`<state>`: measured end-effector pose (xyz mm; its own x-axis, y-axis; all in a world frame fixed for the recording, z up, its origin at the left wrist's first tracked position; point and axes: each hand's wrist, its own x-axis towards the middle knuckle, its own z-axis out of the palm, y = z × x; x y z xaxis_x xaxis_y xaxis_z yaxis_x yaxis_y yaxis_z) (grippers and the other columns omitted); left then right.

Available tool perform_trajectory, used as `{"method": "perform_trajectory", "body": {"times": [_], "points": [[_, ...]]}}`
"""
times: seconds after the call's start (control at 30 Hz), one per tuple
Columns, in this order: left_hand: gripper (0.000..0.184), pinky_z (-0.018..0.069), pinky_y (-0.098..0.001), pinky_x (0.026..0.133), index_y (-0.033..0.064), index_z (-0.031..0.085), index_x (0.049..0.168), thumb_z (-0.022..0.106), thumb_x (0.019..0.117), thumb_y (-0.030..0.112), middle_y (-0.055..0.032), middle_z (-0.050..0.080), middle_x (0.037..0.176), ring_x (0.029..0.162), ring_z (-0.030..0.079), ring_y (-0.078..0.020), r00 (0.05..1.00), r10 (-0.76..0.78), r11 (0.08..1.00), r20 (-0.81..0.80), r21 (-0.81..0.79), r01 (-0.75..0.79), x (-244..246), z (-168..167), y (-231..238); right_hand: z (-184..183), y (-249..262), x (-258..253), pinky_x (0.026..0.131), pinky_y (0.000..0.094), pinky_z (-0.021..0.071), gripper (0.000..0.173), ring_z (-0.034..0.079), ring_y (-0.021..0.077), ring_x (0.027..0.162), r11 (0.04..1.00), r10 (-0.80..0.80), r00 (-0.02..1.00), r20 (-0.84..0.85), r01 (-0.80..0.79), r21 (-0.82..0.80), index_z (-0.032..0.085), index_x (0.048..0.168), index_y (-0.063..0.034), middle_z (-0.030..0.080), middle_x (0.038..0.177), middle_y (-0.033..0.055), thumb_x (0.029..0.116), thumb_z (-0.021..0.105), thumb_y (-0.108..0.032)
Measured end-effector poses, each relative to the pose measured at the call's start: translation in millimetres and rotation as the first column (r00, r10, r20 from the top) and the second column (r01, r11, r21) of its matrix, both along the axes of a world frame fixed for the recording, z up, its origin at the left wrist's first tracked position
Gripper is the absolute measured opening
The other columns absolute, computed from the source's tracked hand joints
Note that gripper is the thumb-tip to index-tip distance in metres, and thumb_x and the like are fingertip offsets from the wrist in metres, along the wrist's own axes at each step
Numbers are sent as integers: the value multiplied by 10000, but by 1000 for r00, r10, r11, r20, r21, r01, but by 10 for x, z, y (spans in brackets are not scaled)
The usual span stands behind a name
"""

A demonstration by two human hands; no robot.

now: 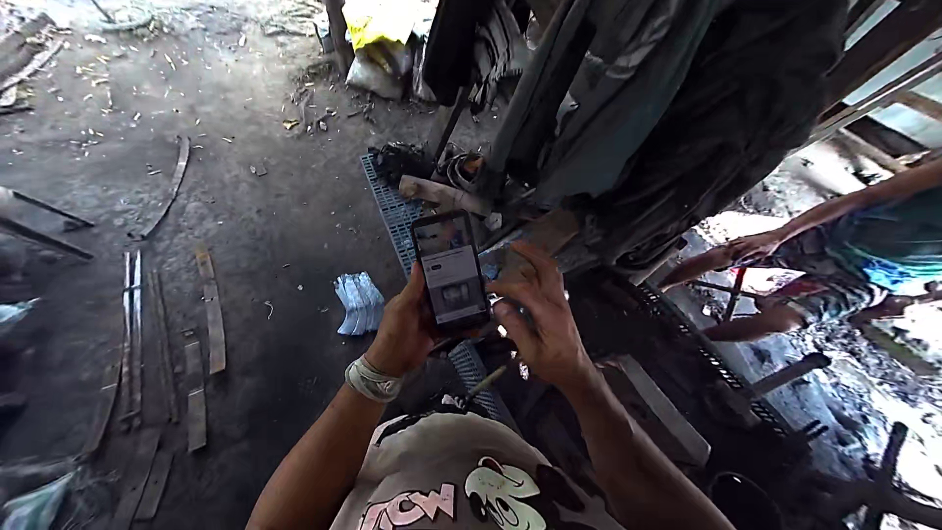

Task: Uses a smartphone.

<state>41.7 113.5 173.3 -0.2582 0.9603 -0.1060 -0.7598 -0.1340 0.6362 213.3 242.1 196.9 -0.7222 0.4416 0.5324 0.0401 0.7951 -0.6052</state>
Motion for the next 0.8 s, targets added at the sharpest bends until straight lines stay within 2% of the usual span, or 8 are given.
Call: {"method": "perform_trajectory", "body": {"times": [0.07, 0.17, 0.3, 0.4, 0.53, 0.67, 0.8], "points": [[687, 606, -604, 879, 54, 485, 1467, 173, 1106, 548, -262, 642, 1318, 1146, 678, -428, 1000, -11, 1000, 8, -8, 11, -8, -32, -67, -33, -30, -26, 1223, 598, 271, 283, 269, 389, 1520, 996, 88, 996, 17, -88, -12, 787, 1092, -195, 385, 1594, 204, 1044, 552, -345], [670, 619, -591, 846, 56, 533, 1421, 187, 1110, 539, -242, 683, 1244, 1094, 706, -400, 1000, 5, 999, 13, -44, -5, 48, -48, -150, -90, -105, -101, 1236, 615, 224, 279, 215, 400, 1541, 996, 82, 995, 49, -82, -19, 792, 1095, -191, 382, 1601, 197, 1033, 568, -346], [679, 621, -586, 844, 61, 506, 1448, 174, 1108, 546, -248, 668, 1270, 1109, 699, -403, 999, -36, 999, -9, -2, 36, 68, -111, -271, -65, -105, -203, 1219, 569, 304, 288, 264, 374, 1526, 998, 53, 999, 9, -52, -22, 770, 1126, -151, 368, 1604, 189, 1032, 574, -341], [678, 621, -593, 841, 55, 493, 1453, 151, 1112, 531, -251, 660, 1287, 1121, 694, -415, 999, -43, 999, -8, 17, 43, 73, -153, -356, 43, -139, -207, 1153, 507, 401, 309, 378, 324, 1453, 998, 31, 1000, -5, -31, -46, 743, 1195, -131, 363, 1606, 166, 1034, 574, -333], [670, 619, -597, 842, 61, 506, 1445, 148, 1114, 520, -253, 664, 1280, 1122, 692, -421, 1000, -25, 1000, -2, 3, 25, 56, -187, -440, 78, -217, -142, 1165, 480, 413, 321, 360, 302, 1485, 996, -4, 1000, 9, 5, -87, 719, 1227, -113, 403, 1585, 152, 1022, 580, -317], [672, 611, -607, 860, 107, 485, 1483, 153, 1105, 552, -257, 636, 1331, 1162, 670, -435, 999, -33, 999, 4, 11, 33, 26, -231, -500, 35, -272, -98, 1149, 434, 450, 316, 432, 252, 1443, 994, 15, 1000, 19, -12, -110, 717, 1221, -93, 469, 1536, 138, 1033, 576, -305], [690, 609, -610, 861, 100, 485, 1481, 138, 1102, 560, -264, 635, 1334, 1170, 665, -444, 1000, -27, 1000, -4, -14, 27, 13, -253, -536, -7, -304, -81, 1141, 418, 451, 308, 457, 242, 1421, 990, 16, 999, 42, -10, -143, 735, 1188, -92, 512, 1498, 130, 1039, 558, -295]]}}
